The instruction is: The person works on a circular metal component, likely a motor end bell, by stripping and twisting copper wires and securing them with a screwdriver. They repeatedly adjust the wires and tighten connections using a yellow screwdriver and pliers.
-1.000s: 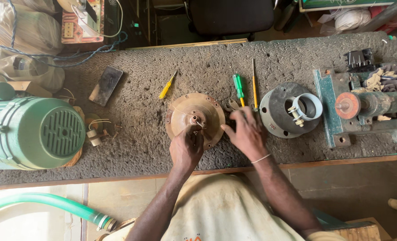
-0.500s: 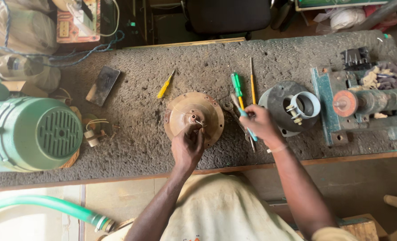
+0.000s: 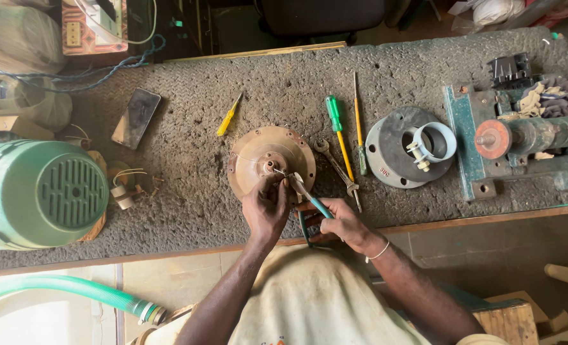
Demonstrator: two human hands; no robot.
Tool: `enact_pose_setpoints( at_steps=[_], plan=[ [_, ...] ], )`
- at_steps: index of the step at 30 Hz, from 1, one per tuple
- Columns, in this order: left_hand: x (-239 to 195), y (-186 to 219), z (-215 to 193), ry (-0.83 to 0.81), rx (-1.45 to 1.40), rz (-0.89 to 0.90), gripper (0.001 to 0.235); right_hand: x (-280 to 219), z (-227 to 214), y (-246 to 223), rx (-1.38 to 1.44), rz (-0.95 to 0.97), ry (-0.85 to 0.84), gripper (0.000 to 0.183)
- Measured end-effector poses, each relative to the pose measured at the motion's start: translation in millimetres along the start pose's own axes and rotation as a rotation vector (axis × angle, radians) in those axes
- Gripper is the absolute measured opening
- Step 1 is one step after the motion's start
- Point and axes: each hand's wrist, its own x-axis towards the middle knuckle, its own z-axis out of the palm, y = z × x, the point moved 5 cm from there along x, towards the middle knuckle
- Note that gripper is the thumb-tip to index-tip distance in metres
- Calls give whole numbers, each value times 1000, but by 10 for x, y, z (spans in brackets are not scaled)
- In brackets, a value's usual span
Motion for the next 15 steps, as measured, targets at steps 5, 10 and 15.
enact_pose_setpoints(
  at_steps=[5, 10, 15],
  plan=[
    [-17, -23, -1, -24, 3, -47, 15, 20, 51, -53, -34, 9, -4, 58],
    [-11, -12, 5, -10, -40, 38, 14, 37, 45, -42, -63, 39, 20, 53],
    [-12, -34, 13, 4, -1, 62, 13, 114, 81, 31, -207, -46, 40, 41]
  ],
)
